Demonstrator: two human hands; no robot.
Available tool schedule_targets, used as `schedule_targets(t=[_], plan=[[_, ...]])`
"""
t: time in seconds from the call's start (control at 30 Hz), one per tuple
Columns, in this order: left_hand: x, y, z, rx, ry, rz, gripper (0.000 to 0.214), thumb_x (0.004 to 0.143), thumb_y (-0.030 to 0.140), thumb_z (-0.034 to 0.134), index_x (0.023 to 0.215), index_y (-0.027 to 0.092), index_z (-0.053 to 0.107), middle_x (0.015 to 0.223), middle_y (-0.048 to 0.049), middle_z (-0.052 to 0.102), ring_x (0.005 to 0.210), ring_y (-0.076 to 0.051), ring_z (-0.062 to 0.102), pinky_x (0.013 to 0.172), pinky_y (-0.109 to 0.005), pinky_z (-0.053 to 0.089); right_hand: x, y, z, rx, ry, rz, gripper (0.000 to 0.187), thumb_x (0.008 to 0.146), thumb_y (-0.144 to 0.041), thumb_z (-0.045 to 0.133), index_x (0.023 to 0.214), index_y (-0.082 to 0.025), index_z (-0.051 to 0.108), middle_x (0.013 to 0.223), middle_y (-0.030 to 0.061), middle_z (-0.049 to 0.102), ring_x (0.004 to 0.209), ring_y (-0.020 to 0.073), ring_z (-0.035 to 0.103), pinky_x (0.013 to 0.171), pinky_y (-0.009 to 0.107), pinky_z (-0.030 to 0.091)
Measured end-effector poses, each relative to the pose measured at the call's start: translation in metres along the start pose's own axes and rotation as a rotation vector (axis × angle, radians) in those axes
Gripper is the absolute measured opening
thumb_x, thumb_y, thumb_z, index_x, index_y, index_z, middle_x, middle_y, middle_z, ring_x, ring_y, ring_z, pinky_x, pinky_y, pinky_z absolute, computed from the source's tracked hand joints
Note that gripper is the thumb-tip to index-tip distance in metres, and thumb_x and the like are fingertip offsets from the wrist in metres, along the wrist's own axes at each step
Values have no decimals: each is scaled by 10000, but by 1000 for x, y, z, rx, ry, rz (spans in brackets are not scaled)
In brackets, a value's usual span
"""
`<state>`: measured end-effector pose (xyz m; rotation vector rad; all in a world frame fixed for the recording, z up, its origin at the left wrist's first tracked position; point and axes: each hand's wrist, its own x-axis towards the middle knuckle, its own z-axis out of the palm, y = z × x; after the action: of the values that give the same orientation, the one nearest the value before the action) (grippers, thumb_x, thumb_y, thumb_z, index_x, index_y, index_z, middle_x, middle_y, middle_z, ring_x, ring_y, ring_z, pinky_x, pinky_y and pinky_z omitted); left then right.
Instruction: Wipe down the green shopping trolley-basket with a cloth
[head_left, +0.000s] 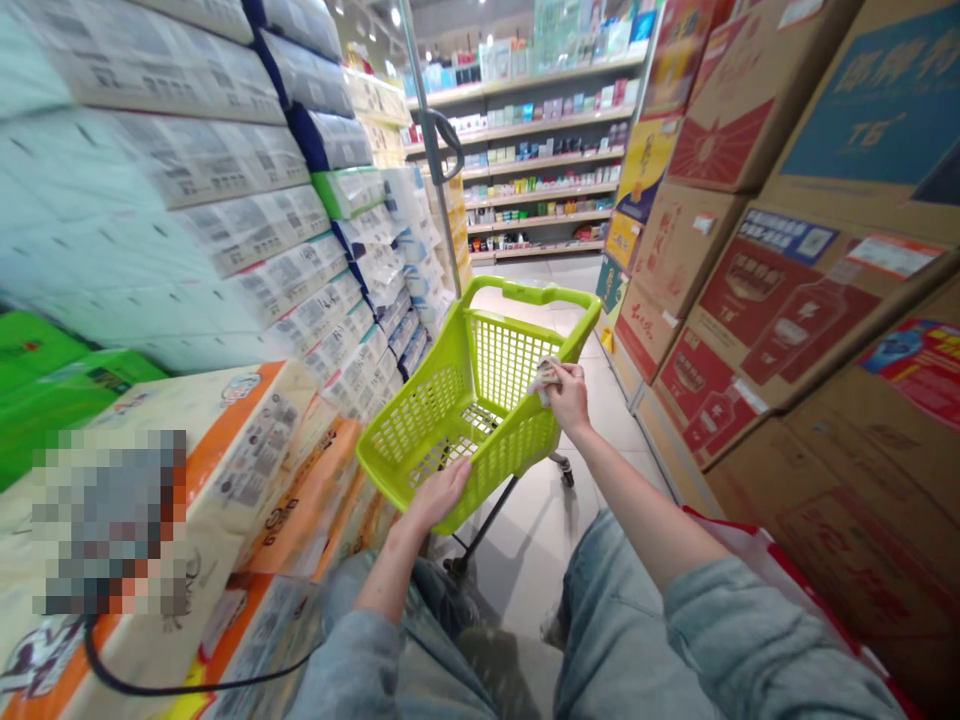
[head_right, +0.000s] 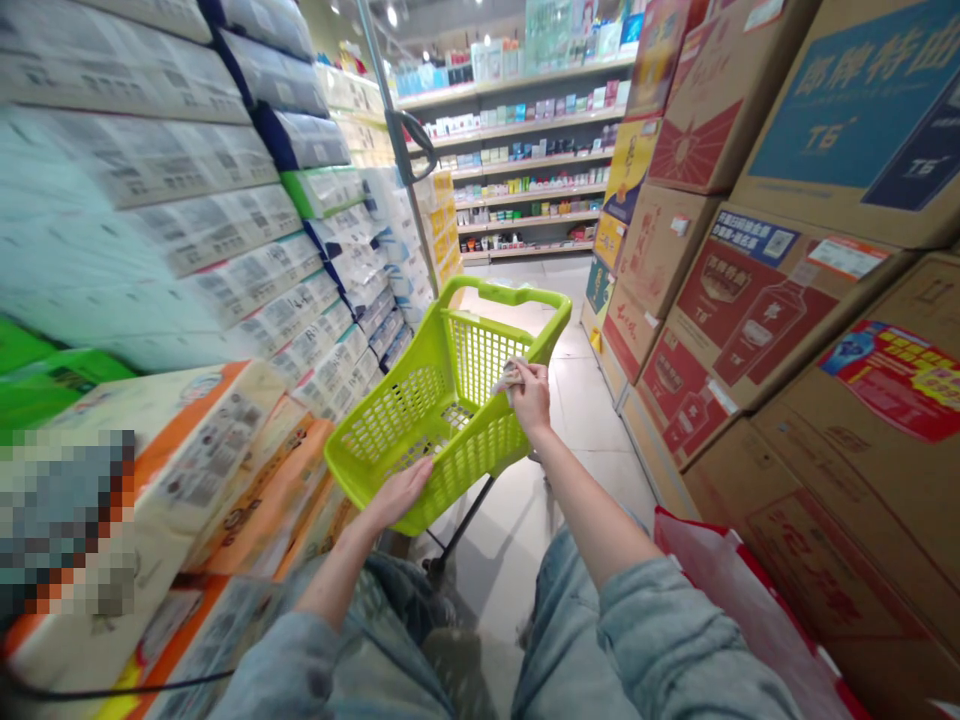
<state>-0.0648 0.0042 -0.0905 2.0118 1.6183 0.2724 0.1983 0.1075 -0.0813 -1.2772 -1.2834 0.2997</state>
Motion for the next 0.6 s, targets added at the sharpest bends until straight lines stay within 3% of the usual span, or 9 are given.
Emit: schedule_targets(t=[0.1,0.23,0.37,0.47,0.6], plan=[[-3,-3,7,63,29,-17,526,964,481,179,1329,268,492,1310,-20,593,1206,-205,550,1010,-316,403,-22,0,16,1,-59,-10,386,731,-82,501,1054,-173,691,1036,98,493,967,224,536,940,434,460],[-2,2,10,115,26,-1,514,968,465,181,1337,266,479,1255,-48,631,1143,-225,596,930,-313,440,-77,-11,37,45,-169,-26,387,744,-82,503,1049,-214,700,1014,74,496,951,204,547,927,391,469],[-2,6,9,144,24,15,496,971,423,182,1303,230,496,1120,-85,691,1040,-241,645,843,-313,459,-115,-27,45,91,-297,-61,383,776,-89,503,1075,-234,692,1008,59,506,941,176,555,899,336,484],[-3,6,9,133,32,20,480,971,404,192,1302,227,491,1097,-83,698,1017,-236,653,832,-307,456,-116,-32,42,67,-378,-113,364,783,-91,503,1057,-230,698,999,57,517,908,167,561,874,325,493],[-5,5,9,110,43,7,494,972,420,192,1339,244,472,1168,-72,674,1087,-222,623,875,-298,444,-88,-24,32,-45,-411,-210,328,780,-108,521,1027,-227,701,975,54,518,897,174,556,851,329,497]])
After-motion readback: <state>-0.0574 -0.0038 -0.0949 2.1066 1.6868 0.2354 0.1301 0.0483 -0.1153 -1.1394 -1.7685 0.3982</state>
